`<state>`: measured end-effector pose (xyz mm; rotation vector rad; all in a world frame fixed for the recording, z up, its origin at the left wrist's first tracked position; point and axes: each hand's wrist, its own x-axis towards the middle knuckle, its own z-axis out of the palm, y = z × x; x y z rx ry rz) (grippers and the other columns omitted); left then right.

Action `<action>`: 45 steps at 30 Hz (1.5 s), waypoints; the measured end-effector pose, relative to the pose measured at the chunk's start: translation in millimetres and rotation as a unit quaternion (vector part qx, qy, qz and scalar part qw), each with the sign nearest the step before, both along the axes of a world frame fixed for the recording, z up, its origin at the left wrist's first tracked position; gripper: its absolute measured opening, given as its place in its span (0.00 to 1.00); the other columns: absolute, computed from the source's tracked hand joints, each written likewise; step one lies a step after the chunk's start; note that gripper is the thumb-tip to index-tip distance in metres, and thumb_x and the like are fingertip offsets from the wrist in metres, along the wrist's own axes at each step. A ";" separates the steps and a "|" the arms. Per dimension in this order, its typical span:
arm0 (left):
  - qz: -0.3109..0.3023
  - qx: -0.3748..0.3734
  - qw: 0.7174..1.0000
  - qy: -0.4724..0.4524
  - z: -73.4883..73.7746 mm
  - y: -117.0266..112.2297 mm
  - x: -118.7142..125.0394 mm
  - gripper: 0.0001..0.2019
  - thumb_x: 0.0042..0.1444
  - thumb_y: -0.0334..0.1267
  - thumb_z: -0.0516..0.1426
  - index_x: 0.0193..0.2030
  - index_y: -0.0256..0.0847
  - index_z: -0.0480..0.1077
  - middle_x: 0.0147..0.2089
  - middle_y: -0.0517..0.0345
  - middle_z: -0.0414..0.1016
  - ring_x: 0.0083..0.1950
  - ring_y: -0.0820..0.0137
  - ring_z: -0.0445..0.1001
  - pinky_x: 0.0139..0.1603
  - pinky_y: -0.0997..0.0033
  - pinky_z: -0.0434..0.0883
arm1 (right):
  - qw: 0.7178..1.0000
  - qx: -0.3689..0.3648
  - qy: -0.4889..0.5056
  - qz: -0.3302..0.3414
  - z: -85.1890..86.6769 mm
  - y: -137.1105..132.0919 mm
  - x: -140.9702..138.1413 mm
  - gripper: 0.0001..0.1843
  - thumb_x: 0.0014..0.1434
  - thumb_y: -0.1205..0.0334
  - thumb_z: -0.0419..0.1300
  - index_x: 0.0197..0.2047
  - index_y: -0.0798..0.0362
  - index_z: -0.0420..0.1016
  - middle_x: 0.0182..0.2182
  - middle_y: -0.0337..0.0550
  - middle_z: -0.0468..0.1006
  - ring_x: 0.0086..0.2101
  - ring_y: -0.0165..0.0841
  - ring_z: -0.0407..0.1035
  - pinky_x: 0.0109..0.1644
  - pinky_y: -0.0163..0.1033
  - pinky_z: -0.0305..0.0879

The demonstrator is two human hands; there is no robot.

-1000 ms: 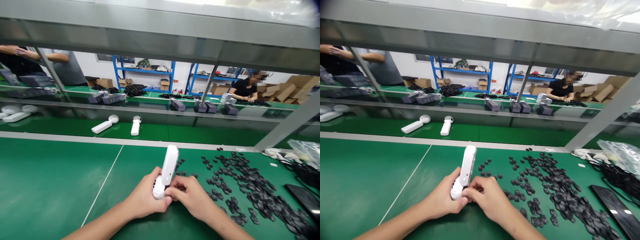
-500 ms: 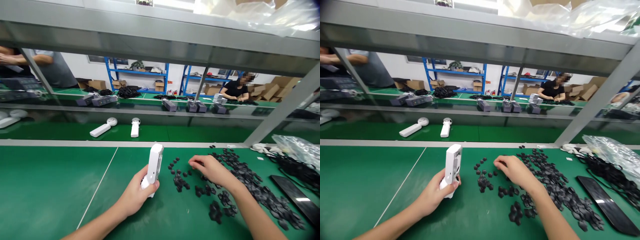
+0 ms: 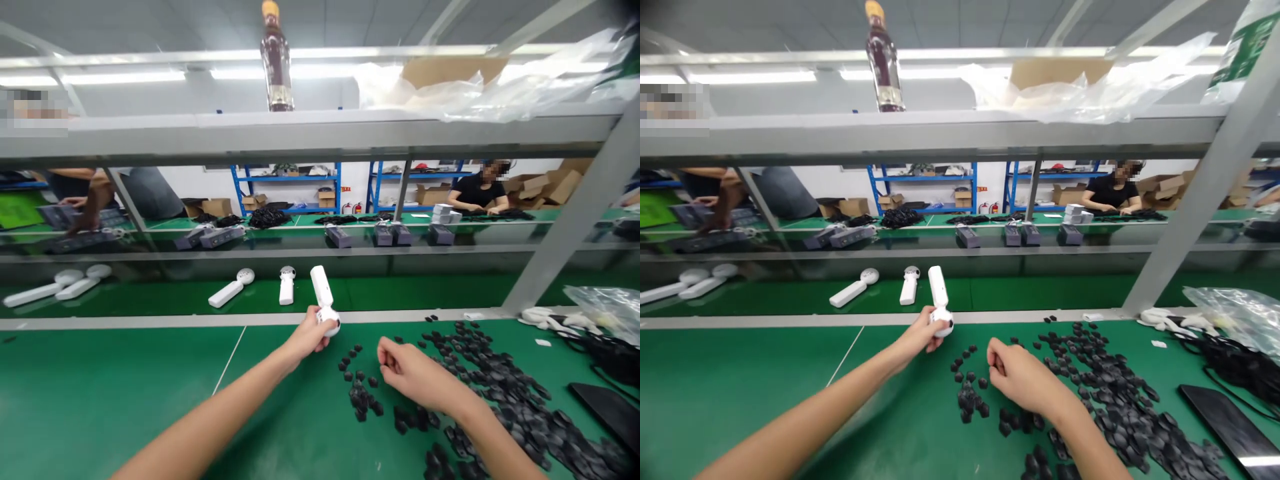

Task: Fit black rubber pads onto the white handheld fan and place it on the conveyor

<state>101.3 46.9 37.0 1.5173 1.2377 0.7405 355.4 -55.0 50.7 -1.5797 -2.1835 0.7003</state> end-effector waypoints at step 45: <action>0.247 0.131 0.960 0.013 -4.1 95.8 -25.2 0.23 0.66 0.42 0.62 0.66 0.42 0.66 0.69 0.46 0.65 0.64 0.52 0.70 0.62 0.43 0.71 | 0.995 0.030 0.077 0.047 1.7 -11.8 -34.3 0.13 0.68 0.52 0.59 0.34 0.48 0.77 0.27 0.33 0.80 0.28 0.29 0.69 0.32 0.32 0.55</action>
